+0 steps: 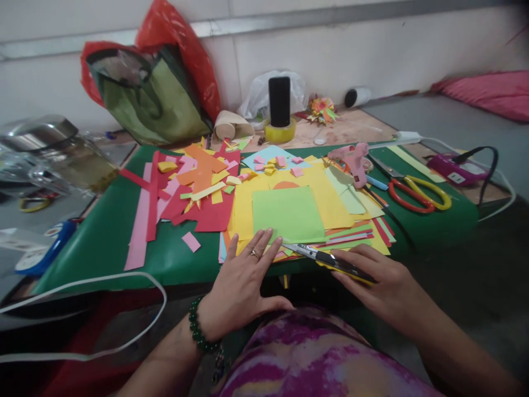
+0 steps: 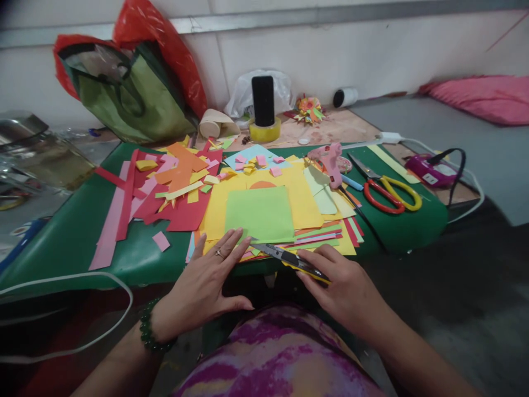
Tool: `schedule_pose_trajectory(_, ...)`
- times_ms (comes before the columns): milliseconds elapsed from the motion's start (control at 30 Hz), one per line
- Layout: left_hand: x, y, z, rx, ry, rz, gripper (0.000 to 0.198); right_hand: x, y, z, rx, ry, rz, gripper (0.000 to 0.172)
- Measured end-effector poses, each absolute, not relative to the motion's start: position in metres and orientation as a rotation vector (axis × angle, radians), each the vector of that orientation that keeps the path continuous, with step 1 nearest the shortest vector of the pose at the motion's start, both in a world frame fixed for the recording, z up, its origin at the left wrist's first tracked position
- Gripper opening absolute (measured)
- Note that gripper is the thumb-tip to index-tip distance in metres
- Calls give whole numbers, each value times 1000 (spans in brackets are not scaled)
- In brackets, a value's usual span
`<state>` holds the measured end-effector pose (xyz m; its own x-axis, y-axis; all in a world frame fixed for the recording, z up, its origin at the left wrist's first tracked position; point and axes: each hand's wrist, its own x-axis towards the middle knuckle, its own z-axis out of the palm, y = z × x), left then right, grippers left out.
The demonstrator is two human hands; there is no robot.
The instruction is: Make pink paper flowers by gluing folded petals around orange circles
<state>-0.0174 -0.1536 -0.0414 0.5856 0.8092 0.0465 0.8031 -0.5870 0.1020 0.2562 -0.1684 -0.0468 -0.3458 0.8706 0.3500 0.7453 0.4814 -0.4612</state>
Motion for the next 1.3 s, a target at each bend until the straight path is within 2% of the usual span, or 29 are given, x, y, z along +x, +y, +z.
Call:
schedule_pose_trajectory(633,-38,-151,-45,2719,1396,138,108,257,-169,-42,-1345,-2155,329,22)
schedule_pose_trajectory(1300,-18,-157,-59,2812,1422,262,108,264,-163,-41,-1405,-2111,163,22)
